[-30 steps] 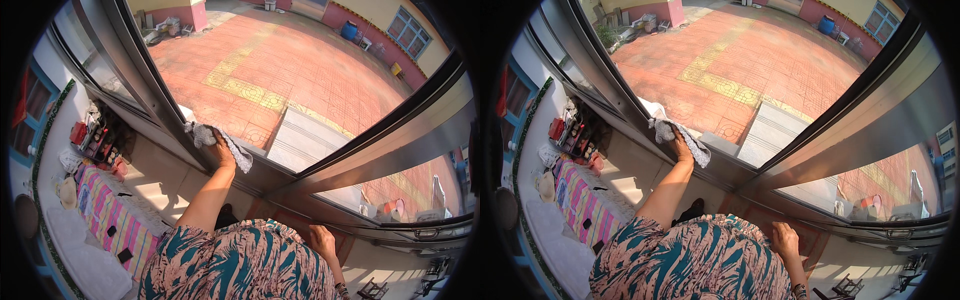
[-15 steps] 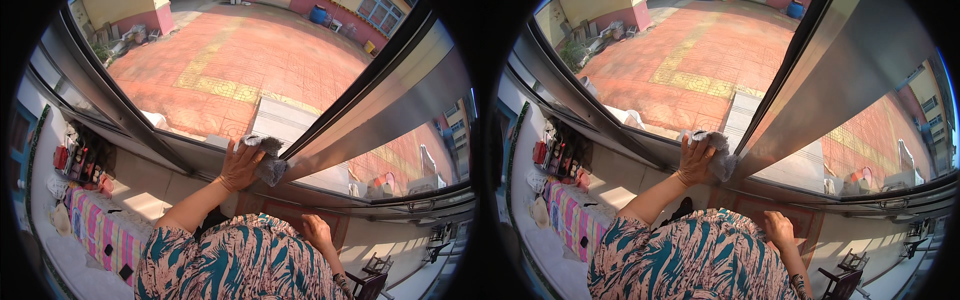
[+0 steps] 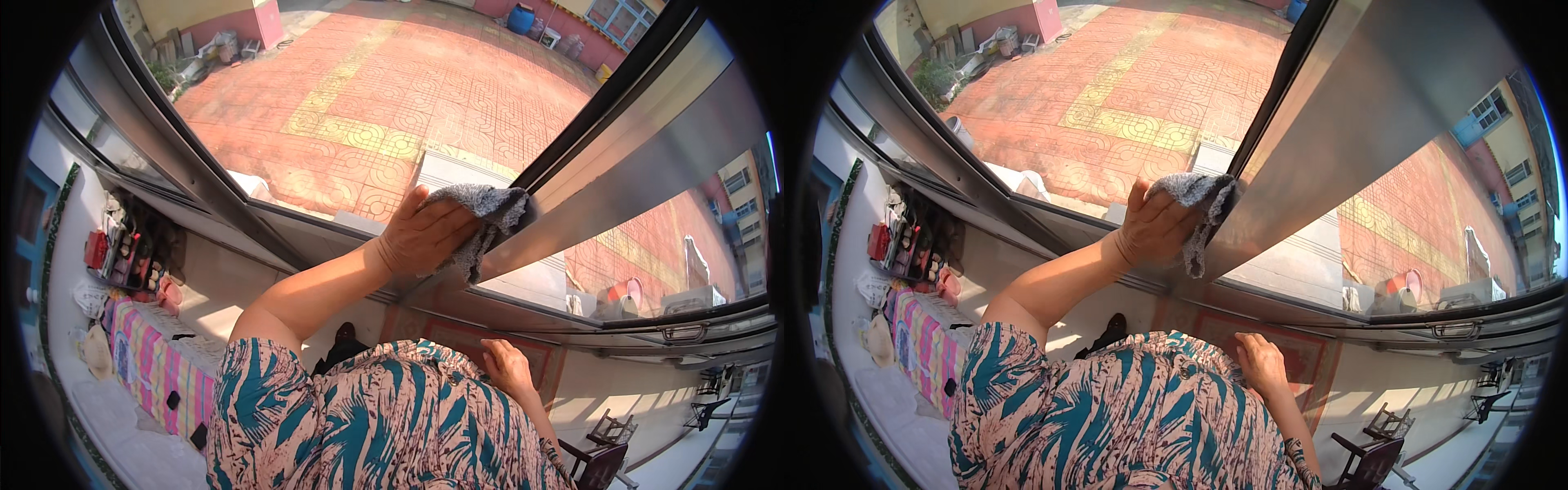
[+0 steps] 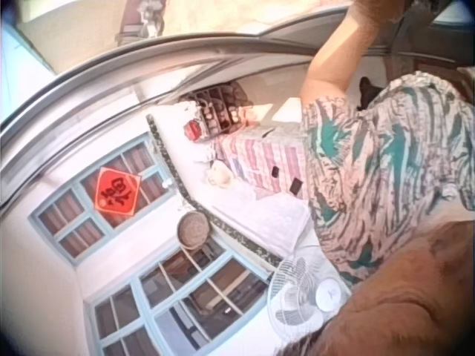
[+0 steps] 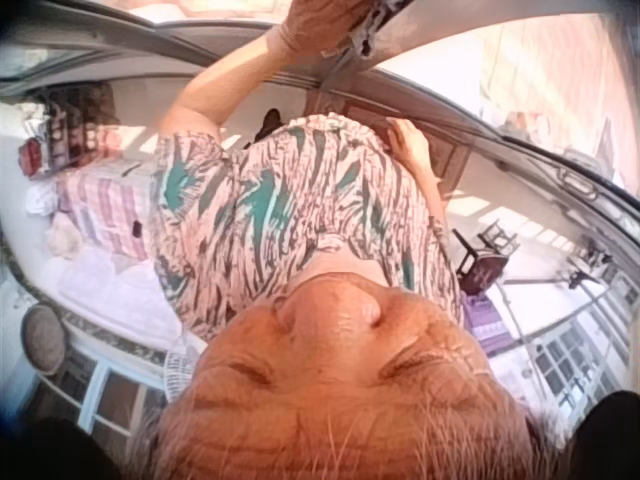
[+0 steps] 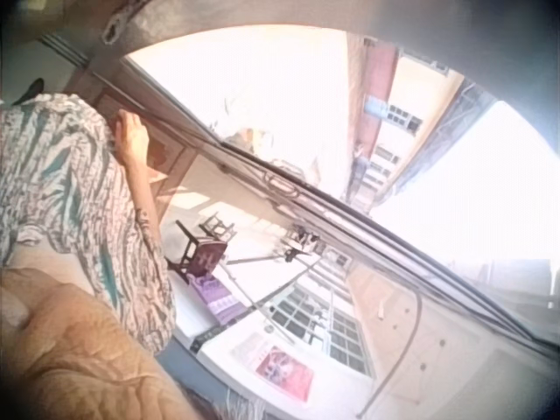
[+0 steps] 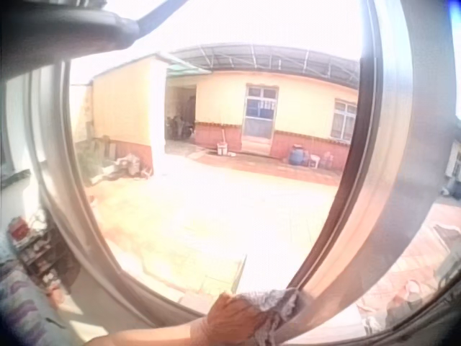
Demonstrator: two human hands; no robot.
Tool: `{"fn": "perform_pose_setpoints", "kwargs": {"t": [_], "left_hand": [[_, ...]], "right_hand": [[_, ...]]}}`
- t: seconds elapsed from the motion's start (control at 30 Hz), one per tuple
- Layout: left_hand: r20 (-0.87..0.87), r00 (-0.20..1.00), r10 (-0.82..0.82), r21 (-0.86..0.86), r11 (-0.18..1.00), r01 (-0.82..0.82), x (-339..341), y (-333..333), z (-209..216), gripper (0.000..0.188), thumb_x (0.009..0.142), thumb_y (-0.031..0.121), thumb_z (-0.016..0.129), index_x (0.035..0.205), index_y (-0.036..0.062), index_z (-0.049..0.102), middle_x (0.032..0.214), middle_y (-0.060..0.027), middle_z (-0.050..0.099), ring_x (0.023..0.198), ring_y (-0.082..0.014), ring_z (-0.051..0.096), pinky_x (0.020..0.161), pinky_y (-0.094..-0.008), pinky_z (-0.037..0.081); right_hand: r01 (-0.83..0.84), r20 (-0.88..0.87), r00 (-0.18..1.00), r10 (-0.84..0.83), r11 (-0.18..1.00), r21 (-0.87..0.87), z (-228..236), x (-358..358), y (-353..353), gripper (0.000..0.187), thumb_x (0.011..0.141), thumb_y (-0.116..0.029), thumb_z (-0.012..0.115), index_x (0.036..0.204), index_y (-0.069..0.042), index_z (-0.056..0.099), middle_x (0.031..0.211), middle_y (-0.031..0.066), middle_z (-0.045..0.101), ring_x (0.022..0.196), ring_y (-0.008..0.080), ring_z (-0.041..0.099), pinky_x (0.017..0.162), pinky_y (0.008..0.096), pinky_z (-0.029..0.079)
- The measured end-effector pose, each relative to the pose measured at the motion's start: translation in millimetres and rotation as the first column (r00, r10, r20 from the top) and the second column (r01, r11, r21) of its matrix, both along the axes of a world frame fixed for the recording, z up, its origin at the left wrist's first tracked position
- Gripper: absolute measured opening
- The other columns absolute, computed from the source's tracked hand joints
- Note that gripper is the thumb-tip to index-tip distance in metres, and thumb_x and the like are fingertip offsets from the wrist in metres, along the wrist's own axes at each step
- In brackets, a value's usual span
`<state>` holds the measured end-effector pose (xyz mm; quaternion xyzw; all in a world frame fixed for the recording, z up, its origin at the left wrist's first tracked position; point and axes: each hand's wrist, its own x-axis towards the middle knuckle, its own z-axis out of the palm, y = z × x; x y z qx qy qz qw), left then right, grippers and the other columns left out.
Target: The person wipes the glass panes of a sliding door and a window with a cloth, moving the door back and forth to reach different areas.
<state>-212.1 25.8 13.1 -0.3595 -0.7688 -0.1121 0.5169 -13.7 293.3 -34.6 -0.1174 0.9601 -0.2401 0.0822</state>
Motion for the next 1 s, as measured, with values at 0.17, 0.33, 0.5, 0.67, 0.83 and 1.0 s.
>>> {"fn": "perform_pose_setpoints", "kwargs": {"t": [0.17, 0.33, 0.5, 0.67, 0.83, 1.0], "left_hand": [[0.306, 0.950, 0.056, -0.297, 0.954, 0.039, 32, -38, -115, 0.036, 0.087, 0.021, 0.050, 0.120, 0.0193, 0.064, 0.129, 0.0047, 0.054, 0.127, -0.0121, 0.044, 0.116, -0.0444, 0.017], [0.612, 0.772, 0.170, -0.306, 0.951, 0.033, 70, -50, -118, 0.047, 0.084, 0.013, 0.052, 0.132, 0.0125, 0.055, 0.142, -0.0020, 0.043, 0.135, -0.0172, 0.038, 0.115, -0.0447, 0.019], [0.831, 0.403, -0.383, 0.419, 0.908, -0.001, 94, -54, -95, 0.047, 0.085, 0.006, 0.052, 0.132, 0.0026, 0.052, 0.133, -0.0141, 0.053, 0.131, -0.0274, 0.044, 0.113, -0.0411, 0.026], [-0.200, -0.118, -0.973, 0.644, -0.040, -0.764, 97, -73, -59, 0.035, 0.100, 0.022, 0.045, 0.129, 0.0026, 0.054, 0.125, -0.0087, 0.060, 0.113, -0.0216, 0.056, 0.103, -0.0379, 0.041], [-0.325, -0.126, -0.937, 0.613, -0.107, -0.783, 95, -103, -46, 0.039, 0.101, 0.028, 0.045, 0.130, 0.0032, 0.052, 0.125, -0.0081, 0.060, 0.113, -0.0224, 0.056, 0.103, -0.0403, 0.040], [0.000, -0.280, -0.960, 0.607, 0.222, -0.763, 102, -129, -33, 0.042, 0.101, 0.032, 0.048, 0.133, 0.0039, 0.049, 0.123, -0.0074, 0.059, 0.112, -0.0202, 0.056, 0.100, -0.0383, 0.043]], "right_hand": [[-0.022, 0.028, 0.999, 0.022, 1.000, 0.009, -4, 1, 0, 0.025, 0.087, -0.011, 0.061, 0.111, -0.007, 0.063, 0.103, 0.0131, 0.065, 0.092, 0.0339, 0.064, 0.080, 0.0416, 0.052], [-0.100, 0.053, 0.993, 0.105, 0.991, -0.093, 1, -24, -24, 0.027, 0.086, -0.012, 0.062, 0.112, -0.007, 0.063, 0.102, 0.0121, 0.065, 0.088, 0.0345, 0.064, 0.080, 0.0434, 0.051], [-0.246, -0.033, 0.969, 0.245, 0.943, -0.222, 15, -54, -71, 0.026, 0.087, -0.010, 0.061, 0.113, -0.005, 0.062, 0.101, 0.0144, 0.064, 0.090, 0.0346, 0.063, 0.081, 0.0434, 0.050], [-0.102, 0.159, 0.968, 0.194, 0.884, -0.456, 31, -62, -107, 0.028, 0.090, -0.012, 0.061, 0.117, -0.002, 0.059, 0.105, 0.0168, 0.064, 0.093, 0.0319, 0.064, 0.080, 0.0401, 0.052], [0.223, 0.339, 0.939, 0.054, 0.653, -0.724, 27, -66, -144, 0.065, 0.088, -0.012, 0.068, 0.144, -0.006, 0.037, 0.130, 0.0174, 0.050, 0.099, 0.0194, 0.062, 0.080, 0.0310, 0.054], [0.163, 0.236, 0.967, 0.095, 0.480, -0.862, 24, -81, -213, 0.076, 0.083, -0.010, 0.073, 0.147, -0.008, 0.032, 0.142, 0.0196, 0.040, 0.106, 0.0244, 0.060, 0.088, 0.0355, 0.051]]}}
